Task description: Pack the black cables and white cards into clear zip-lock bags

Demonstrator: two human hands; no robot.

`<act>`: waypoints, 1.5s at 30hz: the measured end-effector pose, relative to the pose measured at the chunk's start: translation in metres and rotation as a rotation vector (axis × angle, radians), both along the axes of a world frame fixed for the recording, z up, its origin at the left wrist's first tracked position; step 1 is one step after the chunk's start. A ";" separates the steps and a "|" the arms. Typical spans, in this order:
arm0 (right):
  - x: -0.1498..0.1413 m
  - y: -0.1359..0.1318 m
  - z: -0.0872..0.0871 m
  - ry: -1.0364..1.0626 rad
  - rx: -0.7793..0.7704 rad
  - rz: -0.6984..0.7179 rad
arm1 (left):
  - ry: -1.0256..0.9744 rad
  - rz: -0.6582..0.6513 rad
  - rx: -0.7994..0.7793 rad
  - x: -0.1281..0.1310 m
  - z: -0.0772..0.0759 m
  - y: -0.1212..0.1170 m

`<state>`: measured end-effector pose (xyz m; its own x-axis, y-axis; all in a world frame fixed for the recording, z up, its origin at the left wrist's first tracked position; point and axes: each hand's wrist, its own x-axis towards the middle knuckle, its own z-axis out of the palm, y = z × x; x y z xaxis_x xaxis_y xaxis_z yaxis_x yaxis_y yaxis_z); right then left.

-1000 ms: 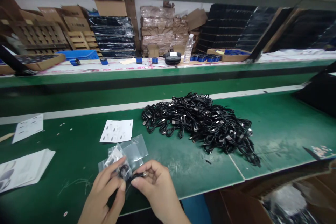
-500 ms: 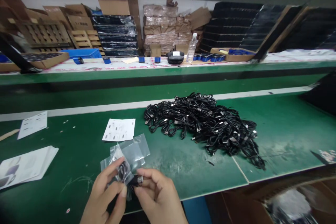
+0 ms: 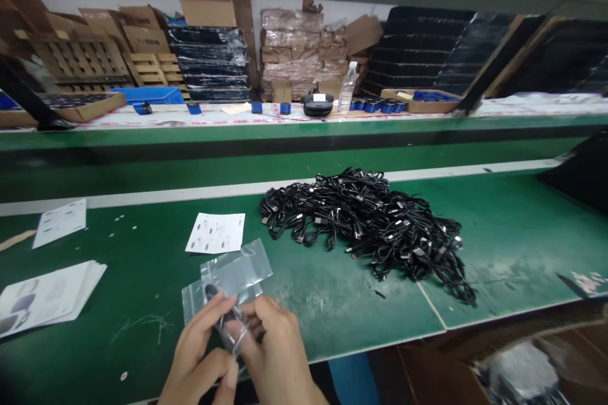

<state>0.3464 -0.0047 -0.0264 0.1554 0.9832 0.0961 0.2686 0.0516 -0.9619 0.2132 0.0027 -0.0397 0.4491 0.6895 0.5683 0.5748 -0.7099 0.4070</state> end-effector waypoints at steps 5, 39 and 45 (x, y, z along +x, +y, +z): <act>0.005 0.002 0.010 -0.041 -0.109 0.184 | 0.015 0.020 -0.201 -0.013 0.020 0.010; 0.019 0.003 0.019 0.133 -0.187 0.154 | -0.542 0.170 -0.964 -0.031 0.033 0.021; 0.018 0.002 0.013 0.052 -0.142 0.148 | -0.486 0.194 -0.983 -0.030 0.029 0.022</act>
<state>0.3643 -0.0028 -0.0135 0.0098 0.9987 -0.0493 0.2182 -0.0502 -0.9746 0.1830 0.0243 -0.0105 0.1631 0.9704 -0.1780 0.2677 0.1301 0.9547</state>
